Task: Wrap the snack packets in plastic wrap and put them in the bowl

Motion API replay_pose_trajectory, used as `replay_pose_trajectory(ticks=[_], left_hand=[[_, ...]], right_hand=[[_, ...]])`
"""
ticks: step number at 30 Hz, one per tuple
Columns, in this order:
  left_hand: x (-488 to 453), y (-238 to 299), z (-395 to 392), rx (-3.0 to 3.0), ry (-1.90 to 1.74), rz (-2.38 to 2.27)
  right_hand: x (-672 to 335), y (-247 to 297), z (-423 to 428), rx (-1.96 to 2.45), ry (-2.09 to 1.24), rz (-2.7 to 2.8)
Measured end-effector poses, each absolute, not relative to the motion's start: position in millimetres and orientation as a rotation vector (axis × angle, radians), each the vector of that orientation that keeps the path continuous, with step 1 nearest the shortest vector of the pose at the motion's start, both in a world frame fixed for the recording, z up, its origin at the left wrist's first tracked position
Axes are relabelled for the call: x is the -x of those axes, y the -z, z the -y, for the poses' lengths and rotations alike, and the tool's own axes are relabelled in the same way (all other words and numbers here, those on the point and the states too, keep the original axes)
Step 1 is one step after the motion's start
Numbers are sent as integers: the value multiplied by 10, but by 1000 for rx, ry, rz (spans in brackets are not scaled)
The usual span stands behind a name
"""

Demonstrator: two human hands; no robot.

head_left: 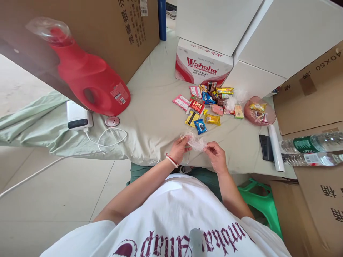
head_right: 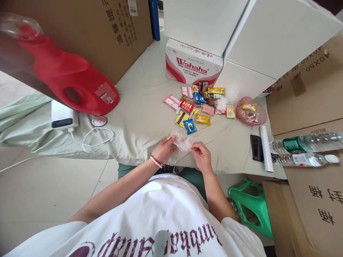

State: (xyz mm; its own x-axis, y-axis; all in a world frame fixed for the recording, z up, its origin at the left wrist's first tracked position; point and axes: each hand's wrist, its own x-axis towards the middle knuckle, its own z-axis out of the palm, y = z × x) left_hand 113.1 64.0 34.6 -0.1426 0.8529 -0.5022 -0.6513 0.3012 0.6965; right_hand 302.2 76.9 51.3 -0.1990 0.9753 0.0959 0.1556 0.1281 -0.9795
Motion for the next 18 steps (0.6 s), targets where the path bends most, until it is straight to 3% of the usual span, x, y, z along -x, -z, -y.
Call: replay_pose_trajectory(ticks=[5,11,18], left_hand=[[-994,-385,-719,-104,-1341,-934],[-1046,-457,-711,-338,-1279,-1008],[-1063,-523,-775,-493,-1297,-1041]], right_hand=[[-3240,-532,-671,1040,-1310,1801],[-3358,-552,-775,1243,-1136,1458],[-3125,-683,-931,1184,-1400,1820]])
